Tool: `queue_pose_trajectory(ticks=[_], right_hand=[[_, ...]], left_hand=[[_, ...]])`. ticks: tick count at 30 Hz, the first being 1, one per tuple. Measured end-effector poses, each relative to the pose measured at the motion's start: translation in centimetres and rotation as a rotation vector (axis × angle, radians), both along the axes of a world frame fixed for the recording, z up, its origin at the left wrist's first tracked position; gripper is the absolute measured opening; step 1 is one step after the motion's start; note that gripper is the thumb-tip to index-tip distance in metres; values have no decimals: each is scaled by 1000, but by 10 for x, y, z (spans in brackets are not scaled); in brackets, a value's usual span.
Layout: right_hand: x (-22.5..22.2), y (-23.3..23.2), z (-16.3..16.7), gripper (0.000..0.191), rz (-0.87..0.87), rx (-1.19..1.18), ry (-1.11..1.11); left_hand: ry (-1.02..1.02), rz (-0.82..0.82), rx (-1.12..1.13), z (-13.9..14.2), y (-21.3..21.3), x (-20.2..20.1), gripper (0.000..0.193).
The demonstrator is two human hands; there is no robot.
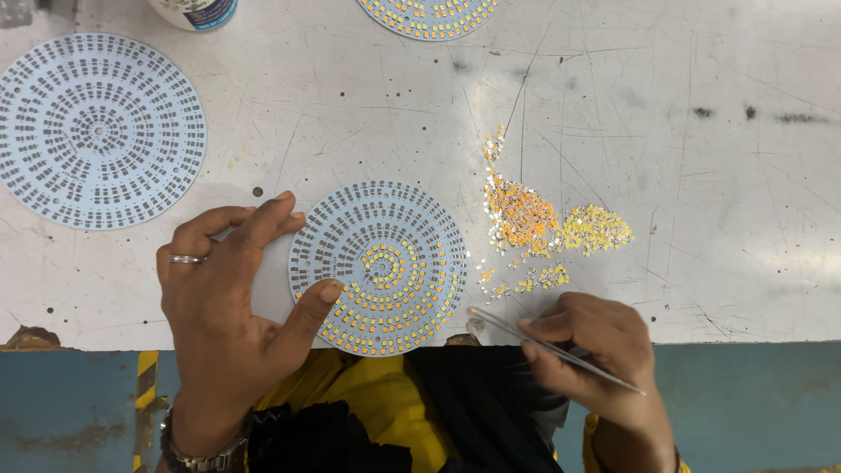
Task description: The person uses tweezers to pick up small yellow LED components from a pile on the table and places them one by one into designated slots on a circular LED board. The left hand holds the board steady while the right hand performs the placement. The process is repeated continuously across the visible portion of the board.
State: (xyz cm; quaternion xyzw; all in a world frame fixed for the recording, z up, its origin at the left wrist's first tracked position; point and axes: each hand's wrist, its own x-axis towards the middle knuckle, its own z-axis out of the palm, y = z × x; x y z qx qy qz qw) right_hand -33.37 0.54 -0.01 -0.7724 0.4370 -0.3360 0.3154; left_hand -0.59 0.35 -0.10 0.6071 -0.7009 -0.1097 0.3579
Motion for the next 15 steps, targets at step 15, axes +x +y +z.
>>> queue_pose_trajectory(ticks=[15], right_hand=[[15,-2,1,19,42,-75,46]], left_hand=[[0,8,12,0,1,-1,68]])
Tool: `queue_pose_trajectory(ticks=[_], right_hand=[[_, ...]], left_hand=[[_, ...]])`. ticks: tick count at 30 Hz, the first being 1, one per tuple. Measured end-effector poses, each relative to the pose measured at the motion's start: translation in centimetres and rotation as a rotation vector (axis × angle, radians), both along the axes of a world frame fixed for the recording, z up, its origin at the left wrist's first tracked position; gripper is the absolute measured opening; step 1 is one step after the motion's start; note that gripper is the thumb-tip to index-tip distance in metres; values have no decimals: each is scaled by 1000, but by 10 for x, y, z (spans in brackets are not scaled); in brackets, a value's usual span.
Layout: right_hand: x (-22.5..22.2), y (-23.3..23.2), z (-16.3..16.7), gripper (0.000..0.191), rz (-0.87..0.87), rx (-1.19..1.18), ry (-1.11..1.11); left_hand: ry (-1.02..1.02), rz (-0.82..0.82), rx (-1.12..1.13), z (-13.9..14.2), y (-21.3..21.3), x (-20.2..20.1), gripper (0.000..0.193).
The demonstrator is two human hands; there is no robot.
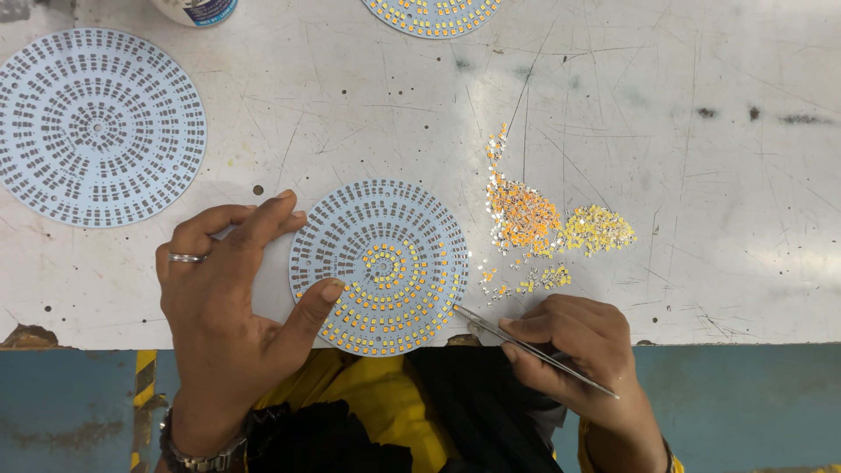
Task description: The person uses tweezers to pick up small yellow LED components from a pile on the table and places them one by one into designated slots on a circular LED board. The left hand holds the board steady while the right hand performs the placement. The process is repeated continuously across the visible portion of the board.
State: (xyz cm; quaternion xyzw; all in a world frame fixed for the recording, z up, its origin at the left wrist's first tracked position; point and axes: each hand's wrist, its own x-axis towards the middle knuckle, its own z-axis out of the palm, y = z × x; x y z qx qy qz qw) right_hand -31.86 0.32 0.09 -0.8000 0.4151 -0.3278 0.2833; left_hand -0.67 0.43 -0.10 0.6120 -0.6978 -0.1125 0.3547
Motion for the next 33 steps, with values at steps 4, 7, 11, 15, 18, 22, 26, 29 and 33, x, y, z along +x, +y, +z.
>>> queue_pose_trajectory(ticks=[4,7,11,15,18,22,26,29,33], right_hand=[[-1,0,-1,20,-3,-1,19],[-5,2,-2,20,-31,24,-8],[-21,6,1,17,-164,95,-51],[-34,7,-1,13,-271,126,-64],[-38,8,-2,15,-255,121,-26],[-36,6,-2,16,-217,89,-9],[-32,5,0,19,-196,75,-8],[-30,4,1,19,-188,60,-7],[-29,3,2,19,-186,63,0]], left_hand=[[-1,-2,-2,1,0,0,67],[-7,1,0,2,-1,-1,67],[-20,3,0,5,-2,-2,67],[-37,1,-4,6,-1,-2,66],[-66,-9,-12,4,-1,-2,65],[-91,1,7,1,1,0,66],[-104,3,7,-2,2,2,67],[-97,1,7,-4,3,3,68],[-85,3,16,-5,3,4,68]])
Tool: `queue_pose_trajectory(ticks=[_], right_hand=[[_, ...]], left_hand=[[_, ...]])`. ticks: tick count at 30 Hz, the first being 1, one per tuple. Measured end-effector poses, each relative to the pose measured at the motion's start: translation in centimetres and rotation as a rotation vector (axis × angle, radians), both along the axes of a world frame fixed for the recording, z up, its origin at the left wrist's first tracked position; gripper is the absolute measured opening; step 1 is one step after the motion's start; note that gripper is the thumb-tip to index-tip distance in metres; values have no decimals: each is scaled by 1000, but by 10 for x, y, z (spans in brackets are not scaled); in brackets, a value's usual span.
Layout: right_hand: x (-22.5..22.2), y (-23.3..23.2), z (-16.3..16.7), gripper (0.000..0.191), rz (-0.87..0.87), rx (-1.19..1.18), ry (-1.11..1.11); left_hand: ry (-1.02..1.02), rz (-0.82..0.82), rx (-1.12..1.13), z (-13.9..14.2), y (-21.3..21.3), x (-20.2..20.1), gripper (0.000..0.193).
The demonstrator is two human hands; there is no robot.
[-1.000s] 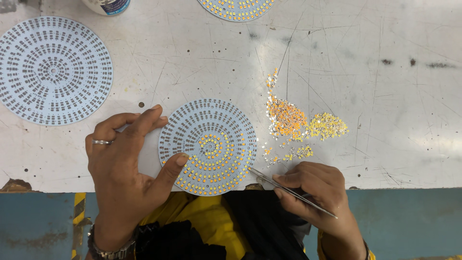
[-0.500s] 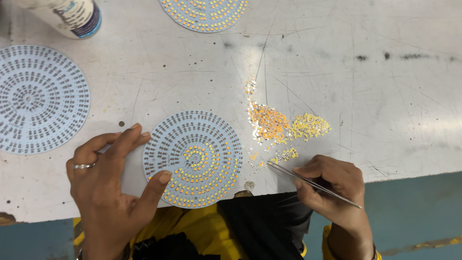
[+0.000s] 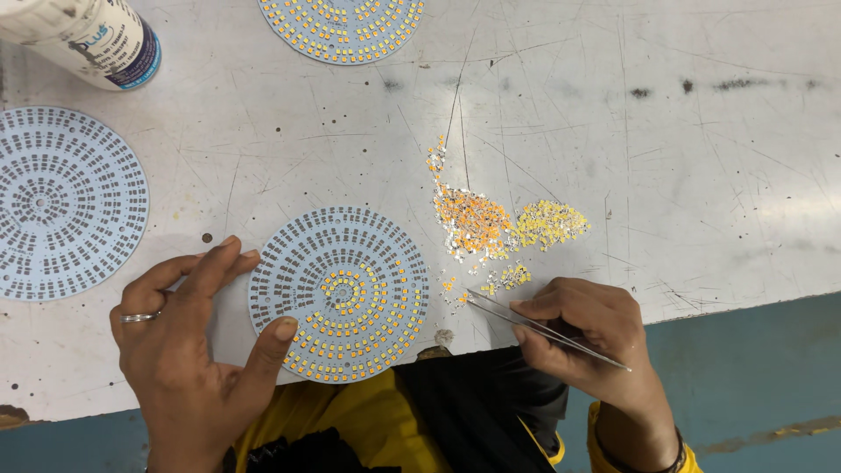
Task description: The person uses tweezers to pick up small yellow LED components from a pile on the table and places them one by one into designated slots on a circular LED board. The left hand holds the board steady while the right hand performs the placement. The process is repeated continuously across the visible portion of the board.
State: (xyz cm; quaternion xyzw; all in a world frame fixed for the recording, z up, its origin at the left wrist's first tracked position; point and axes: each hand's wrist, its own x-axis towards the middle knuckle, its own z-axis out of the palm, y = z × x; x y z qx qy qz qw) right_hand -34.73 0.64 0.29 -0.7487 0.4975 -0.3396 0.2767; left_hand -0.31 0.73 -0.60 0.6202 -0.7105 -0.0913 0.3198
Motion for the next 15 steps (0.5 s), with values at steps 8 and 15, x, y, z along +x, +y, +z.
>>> queue_pose_trajectory(ticks=[8,15], right_hand=[[-1,2,-1,19,-1,18,-14],[-3,3,-3,18,-4,16,-2]], left_hand=[[8,5,8,-1,1,-1,68],[12,6,13,2,-1,-2,67]])
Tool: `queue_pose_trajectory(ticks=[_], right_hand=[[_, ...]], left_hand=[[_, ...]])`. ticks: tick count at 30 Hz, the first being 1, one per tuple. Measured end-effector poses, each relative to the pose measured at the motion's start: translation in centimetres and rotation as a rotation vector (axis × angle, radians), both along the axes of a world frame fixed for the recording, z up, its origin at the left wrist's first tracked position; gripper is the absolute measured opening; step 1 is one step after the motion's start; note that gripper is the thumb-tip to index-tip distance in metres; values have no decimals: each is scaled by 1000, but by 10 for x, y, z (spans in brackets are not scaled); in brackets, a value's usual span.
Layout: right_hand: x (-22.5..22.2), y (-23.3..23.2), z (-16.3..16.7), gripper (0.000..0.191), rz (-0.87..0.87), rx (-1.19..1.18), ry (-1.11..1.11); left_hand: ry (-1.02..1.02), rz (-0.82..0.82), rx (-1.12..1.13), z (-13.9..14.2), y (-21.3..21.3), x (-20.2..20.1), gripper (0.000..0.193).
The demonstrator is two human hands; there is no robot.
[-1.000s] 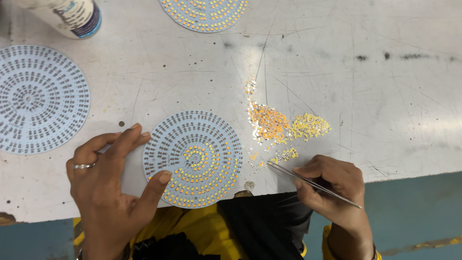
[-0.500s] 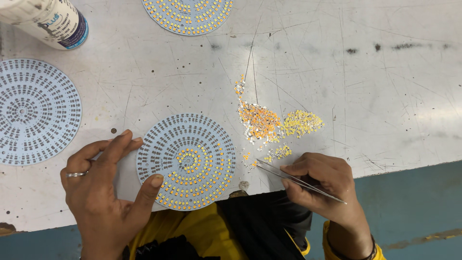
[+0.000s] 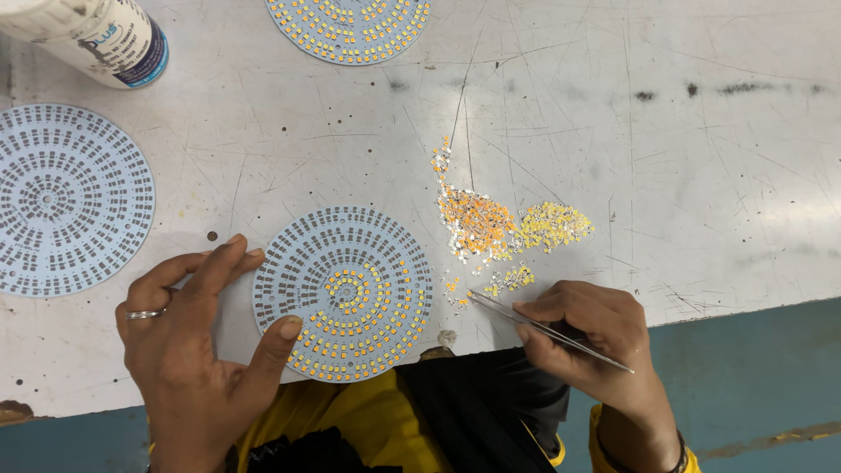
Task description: The person uses tweezers to pick up small yellow LED components from a pile on the table and places them one by one into designated slots on a circular LED board. The left hand holds the board steady while the right hand performs the placement. The process is repeated continuously across the visible portion of the board.
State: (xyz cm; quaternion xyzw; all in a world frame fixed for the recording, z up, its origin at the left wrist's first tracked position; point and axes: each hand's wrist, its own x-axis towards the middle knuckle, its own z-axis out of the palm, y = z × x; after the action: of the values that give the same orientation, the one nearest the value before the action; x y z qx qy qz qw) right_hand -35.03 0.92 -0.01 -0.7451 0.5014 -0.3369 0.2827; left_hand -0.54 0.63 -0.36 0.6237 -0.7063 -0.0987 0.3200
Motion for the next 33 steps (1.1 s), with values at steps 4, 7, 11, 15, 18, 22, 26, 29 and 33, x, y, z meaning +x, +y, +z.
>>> queue_pose_trajectory(ticks=[4,7,11,15,18,22,26,29,33], right_hand=[[1,0,2,17,-19,4,0],[7,-2,3,15,14,59,-55],[23,-6,0,16,151,24,-81],[29,-6,1,16,125,21,-67],[28,-7,1,15,137,-5,-58],[28,-6,0,14,135,10,-61],[21,-5,0,14,126,23,-100],[8,-2,3,15,10,74,-61],[-3,0,1,16,-50,68,-25]], left_hand=[[27,-15,-10,4,-2,-1,67],[26,-34,-1,6,-3,-1,68],[38,-45,2,9,-6,-3,70],[54,-37,18,9,-6,-4,70],[43,-41,0,8,-6,-3,69],[42,-33,13,7,-4,-3,70],[42,-29,13,8,-5,-4,69],[36,-31,18,8,-5,-4,69],[39,-39,17,8,-4,-3,70]])
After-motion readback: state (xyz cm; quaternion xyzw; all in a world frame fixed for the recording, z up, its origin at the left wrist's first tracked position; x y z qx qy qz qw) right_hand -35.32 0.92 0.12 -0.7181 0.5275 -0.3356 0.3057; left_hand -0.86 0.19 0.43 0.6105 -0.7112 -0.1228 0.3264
